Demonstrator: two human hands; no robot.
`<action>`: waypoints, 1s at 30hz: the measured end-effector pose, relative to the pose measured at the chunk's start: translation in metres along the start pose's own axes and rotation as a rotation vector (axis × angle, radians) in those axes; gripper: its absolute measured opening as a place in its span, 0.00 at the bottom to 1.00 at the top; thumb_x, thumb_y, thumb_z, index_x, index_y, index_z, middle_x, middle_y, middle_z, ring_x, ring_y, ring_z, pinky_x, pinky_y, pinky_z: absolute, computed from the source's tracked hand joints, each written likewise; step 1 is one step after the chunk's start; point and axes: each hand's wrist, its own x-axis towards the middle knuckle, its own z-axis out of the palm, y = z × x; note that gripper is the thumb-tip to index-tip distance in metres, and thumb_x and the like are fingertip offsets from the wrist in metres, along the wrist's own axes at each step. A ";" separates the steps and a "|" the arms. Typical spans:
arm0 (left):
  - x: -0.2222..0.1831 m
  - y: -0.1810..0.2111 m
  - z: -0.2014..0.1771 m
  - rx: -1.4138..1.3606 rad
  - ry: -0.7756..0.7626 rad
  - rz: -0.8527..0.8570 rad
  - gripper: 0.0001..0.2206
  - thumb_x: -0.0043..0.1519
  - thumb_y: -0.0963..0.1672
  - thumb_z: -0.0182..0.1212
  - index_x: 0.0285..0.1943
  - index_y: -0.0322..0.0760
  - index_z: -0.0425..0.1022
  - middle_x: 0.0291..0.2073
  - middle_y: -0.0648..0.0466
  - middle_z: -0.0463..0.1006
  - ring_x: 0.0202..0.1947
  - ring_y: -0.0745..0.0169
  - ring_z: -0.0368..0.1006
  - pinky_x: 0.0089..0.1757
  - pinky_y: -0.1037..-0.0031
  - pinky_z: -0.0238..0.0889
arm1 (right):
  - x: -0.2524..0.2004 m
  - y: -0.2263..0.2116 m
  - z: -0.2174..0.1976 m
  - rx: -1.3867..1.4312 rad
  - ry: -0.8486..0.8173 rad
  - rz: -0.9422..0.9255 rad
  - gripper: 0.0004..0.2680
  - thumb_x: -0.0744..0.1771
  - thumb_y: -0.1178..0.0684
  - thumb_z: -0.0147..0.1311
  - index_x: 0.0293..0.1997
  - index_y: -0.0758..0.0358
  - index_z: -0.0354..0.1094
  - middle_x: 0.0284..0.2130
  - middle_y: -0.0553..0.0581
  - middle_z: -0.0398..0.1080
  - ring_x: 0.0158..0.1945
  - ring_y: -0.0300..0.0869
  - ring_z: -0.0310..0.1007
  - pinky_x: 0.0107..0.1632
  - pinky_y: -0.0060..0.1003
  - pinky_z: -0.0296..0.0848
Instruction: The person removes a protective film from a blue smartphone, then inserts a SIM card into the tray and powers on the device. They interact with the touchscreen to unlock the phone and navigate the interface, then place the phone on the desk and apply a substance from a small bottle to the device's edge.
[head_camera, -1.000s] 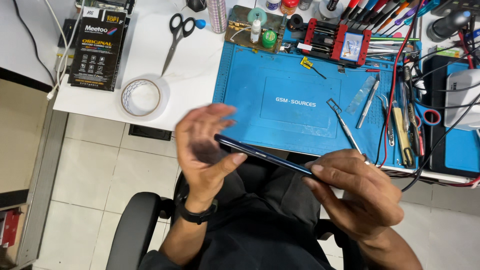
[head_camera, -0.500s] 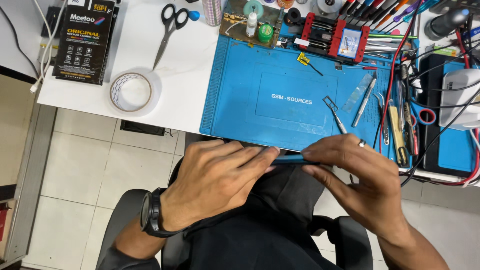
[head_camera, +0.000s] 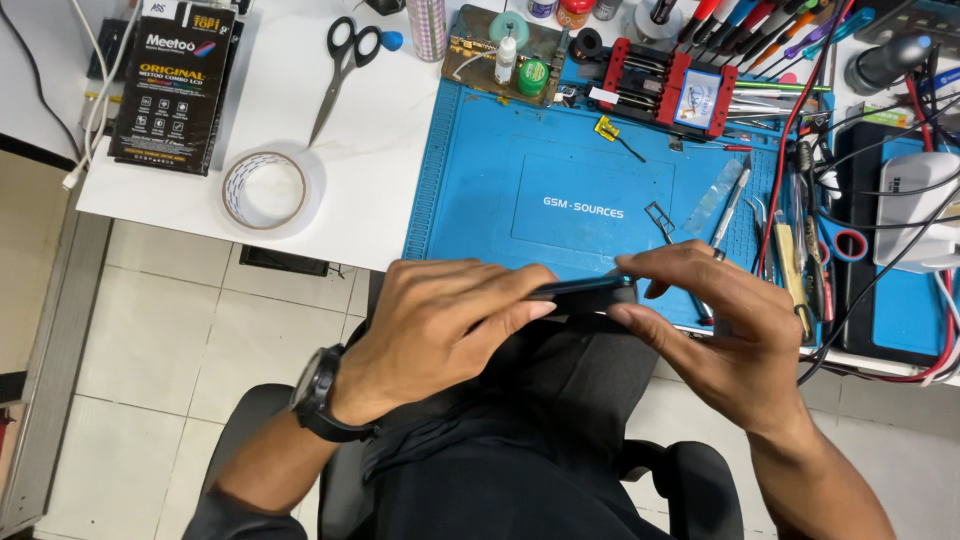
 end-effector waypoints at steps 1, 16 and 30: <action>-0.004 0.000 0.007 -0.180 0.075 -0.115 0.08 0.75 0.45 0.63 0.55 0.36 0.80 0.37 0.55 0.84 0.32 0.58 0.81 0.35 0.70 0.70 | -0.002 0.001 0.000 -0.029 0.040 0.011 0.09 0.66 0.59 0.66 0.46 0.76 0.76 0.40 0.65 0.81 0.42 0.51 0.85 0.49 0.39 0.83; -0.018 0.014 0.052 -0.571 0.329 -0.259 0.12 0.67 0.43 0.75 0.56 0.37 0.79 0.45 0.54 0.89 0.40 0.60 0.90 0.42 0.76 0.82 | 0.000 -0.013 0.022 -0.058 0.131 -0.168 0.10 0.65 0.63 0.68 0.47 0.79 0.74 0.38 0.69 0.81 0.37 0.55 0.86 0.41 0.39 0.85; -0.016 0.015 0.052 -0.574 0.318 -0.115 0.10 0.68 0.41 0.72 0.52 0.31 0.76 0.32 0.49 0.82 0.24 0.57 0.73 0.30 0.69 0.65 | 0.008 -0.015 0.028 0.032 0.099 -0.283 0.10 0.65 0.61 0.67 0.44 0.78 0.70 0.33 0.69 0.79 0.33 0.53 0.83 0.39 0.39 0.85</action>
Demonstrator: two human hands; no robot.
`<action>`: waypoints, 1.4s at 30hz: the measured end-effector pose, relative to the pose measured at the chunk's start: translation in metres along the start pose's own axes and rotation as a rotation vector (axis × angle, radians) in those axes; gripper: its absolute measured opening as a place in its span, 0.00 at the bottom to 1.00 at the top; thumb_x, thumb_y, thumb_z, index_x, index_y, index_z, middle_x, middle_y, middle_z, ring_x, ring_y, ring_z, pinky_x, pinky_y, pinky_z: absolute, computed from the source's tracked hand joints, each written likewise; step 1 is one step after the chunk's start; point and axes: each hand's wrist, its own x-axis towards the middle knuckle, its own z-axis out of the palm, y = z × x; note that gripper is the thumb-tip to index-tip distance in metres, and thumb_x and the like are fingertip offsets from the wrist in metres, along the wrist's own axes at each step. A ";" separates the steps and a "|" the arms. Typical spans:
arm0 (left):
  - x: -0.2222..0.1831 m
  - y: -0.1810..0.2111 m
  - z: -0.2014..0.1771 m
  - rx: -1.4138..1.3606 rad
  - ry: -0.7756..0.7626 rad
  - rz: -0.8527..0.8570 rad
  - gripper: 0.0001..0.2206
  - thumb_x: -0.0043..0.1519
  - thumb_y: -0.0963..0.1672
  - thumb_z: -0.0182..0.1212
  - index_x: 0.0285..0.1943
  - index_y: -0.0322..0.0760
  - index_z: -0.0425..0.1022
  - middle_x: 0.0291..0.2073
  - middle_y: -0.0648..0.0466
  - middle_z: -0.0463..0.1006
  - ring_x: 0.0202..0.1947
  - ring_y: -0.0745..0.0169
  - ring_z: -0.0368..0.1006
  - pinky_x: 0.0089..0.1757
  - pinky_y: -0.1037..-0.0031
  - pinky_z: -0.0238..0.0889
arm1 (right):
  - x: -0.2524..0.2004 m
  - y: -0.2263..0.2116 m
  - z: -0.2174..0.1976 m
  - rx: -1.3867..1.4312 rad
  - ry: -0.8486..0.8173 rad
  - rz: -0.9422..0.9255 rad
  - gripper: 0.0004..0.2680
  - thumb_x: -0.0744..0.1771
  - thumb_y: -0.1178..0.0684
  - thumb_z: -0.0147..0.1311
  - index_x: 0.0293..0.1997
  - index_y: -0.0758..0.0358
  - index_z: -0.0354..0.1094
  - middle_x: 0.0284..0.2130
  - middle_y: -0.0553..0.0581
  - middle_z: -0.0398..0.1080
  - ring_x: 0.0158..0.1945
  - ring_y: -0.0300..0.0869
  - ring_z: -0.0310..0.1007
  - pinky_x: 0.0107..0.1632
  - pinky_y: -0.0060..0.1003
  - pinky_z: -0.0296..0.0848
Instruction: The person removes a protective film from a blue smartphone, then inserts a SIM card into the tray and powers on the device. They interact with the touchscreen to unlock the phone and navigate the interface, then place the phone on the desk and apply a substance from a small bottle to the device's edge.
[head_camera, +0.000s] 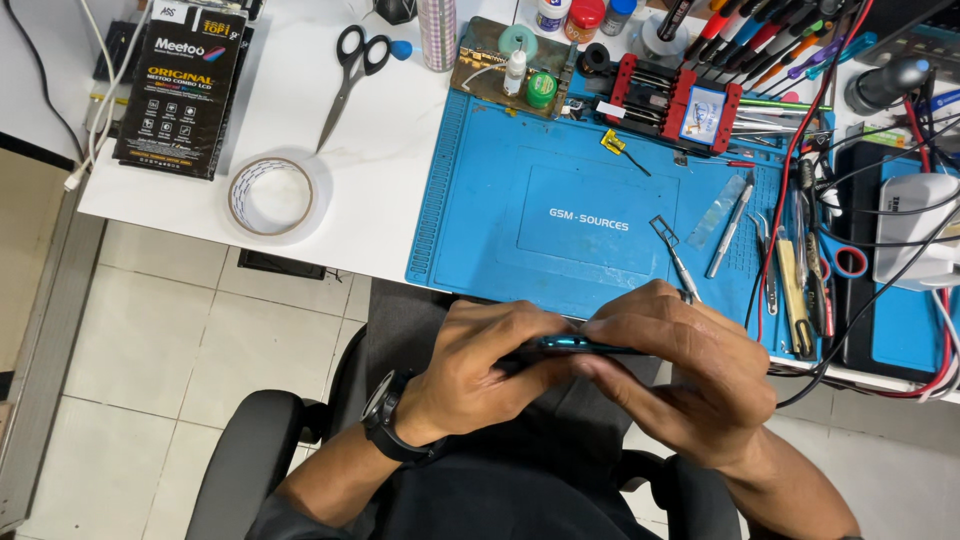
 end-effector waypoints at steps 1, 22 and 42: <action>0.001 0.001 -0.001 -0.012 -0.012 -0.004 0.10 0.69 0.42 0.72 0.53 0.32 0.76 0.32 0.51 0.82 0.25 0.59 0.74 0.30 0.71 0.66 | -0.001 0.000 -0.001 -0.005 -0.010 -0.001 0.10 0.65 0.62 0.67 0.44 0.77 0.71 0.33 0.68 0.79 0.33 0.53 0.83 0.39 0.39 0.85; -0.016 -0.006 0.020 -0.762 0.451 -0.331 0.16 0.73 0.47 0.68 0.57 0.38 0.64 0.49 0.42 0.80 0.45 0.52 0.79 0.49 0.62 0.75 | -0.017 0.003 0.030 -0.050 0.111 0.076 0.15 0.65 0.61 0.70 0.53 0.77 0.67 0.43 0.70 0.78 0.41 0.57 0.82 0.47 0.46 0.80; -0.025 -0.003 0.033 -0.668 0.492 -0.342 0.13 0.75 0.49 0.65 0.58 0.40 0.70 0.51 0.46 0.79 0.51 0.56 0.79 0.54 0.68 0.75 | -0.005 -0.005 0.044 -0.192 0.184 -0.003 0.09 0.66 0.66 0.66 0.46 0.76 0.69 0.34 0.69 0.75 0.34 0.53 0.77 0.41 0.44 0.76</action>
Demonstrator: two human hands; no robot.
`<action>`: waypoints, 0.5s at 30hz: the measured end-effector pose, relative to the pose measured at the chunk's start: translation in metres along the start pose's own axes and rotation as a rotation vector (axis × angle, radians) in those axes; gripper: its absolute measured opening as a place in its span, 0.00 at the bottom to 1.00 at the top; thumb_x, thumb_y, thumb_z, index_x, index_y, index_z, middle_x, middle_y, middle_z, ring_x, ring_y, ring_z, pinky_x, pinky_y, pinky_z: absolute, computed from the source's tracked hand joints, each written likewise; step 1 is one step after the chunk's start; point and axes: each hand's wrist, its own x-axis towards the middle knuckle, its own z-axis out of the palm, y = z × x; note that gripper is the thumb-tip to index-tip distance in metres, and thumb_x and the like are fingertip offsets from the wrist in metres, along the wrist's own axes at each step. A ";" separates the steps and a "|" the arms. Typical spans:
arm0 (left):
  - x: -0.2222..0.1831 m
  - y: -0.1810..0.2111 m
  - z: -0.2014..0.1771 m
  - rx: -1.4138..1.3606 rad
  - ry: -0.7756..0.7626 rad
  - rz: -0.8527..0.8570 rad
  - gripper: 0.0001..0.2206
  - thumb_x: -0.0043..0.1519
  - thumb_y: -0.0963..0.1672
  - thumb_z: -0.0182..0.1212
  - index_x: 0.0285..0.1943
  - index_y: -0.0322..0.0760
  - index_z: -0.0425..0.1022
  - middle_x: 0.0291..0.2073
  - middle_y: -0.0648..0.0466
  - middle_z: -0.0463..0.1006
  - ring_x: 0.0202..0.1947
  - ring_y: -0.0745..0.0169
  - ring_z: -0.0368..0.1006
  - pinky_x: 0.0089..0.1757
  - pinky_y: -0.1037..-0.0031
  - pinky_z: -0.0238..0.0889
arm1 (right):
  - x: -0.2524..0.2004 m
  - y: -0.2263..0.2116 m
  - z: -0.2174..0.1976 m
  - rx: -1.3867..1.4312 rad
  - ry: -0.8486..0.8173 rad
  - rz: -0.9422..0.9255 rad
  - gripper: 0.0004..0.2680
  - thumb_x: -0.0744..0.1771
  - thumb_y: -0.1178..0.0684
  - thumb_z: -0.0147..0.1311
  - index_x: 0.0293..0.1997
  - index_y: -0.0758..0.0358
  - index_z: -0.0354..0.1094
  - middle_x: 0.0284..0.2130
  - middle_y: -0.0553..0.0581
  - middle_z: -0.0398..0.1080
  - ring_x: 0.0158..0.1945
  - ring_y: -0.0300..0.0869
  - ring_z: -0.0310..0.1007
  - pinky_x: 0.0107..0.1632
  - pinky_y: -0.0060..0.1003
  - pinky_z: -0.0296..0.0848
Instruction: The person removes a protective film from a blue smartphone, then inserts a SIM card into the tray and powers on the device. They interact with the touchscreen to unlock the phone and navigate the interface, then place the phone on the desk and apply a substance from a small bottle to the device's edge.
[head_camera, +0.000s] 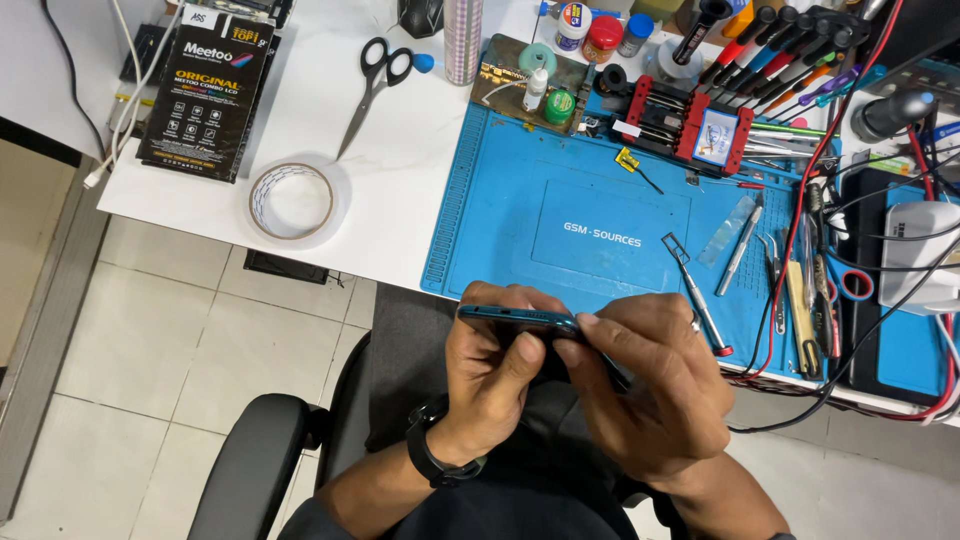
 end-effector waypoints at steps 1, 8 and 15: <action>0.000 0.001 0.001 -0.058 -0.021 -0.014 0.14 0.75 0.50 0.66 0.59 0.40 0.69 0.50 0.46 0.79 0.50 0.56 0.79 0.54 0.67 0.74 | -0.003 0.001 0.002 -0.027 0.029 -0.030 0.09 0.66 0.66 0.68 0.46 0.76 0.71 0.35 0.68 0.75 0.34 0.53 0.76 0.41 0.43 0.77; 0.013 0.005 0.007 -0.291 0.213 -0.037 0.16 0.73 0.49 0.67 0.54 0.31 0.69 0.41 0.38 0.82 0.42 0.47 0.81 0.47 0.62 0.77 | 0.003 -0.001 0.005 -0.041 -0.061 0.025 0.15 0.66 0.58 0.71 0.52 0.78 0.71 0.38 0.68 0.77 0.37 0.53 0.77 0.44 0.42 0.76; 0.022 0.018 -0.001 -0.309 0.311 -0.059 0.14 0.74 0.49 0.64 0.55 0.33 0.74 0.42 0.41 0.83 0.42 0.44 0.82 0.46 0.55 0.78 | -0.010 0.002 0.003 0.044 -0.094 0.166 0.10 0.66 0.61 0.67 0.47 0.79 0.72 0.35 0.67 0.77 0.35 0.52 0.75 0.42 0.41 0.75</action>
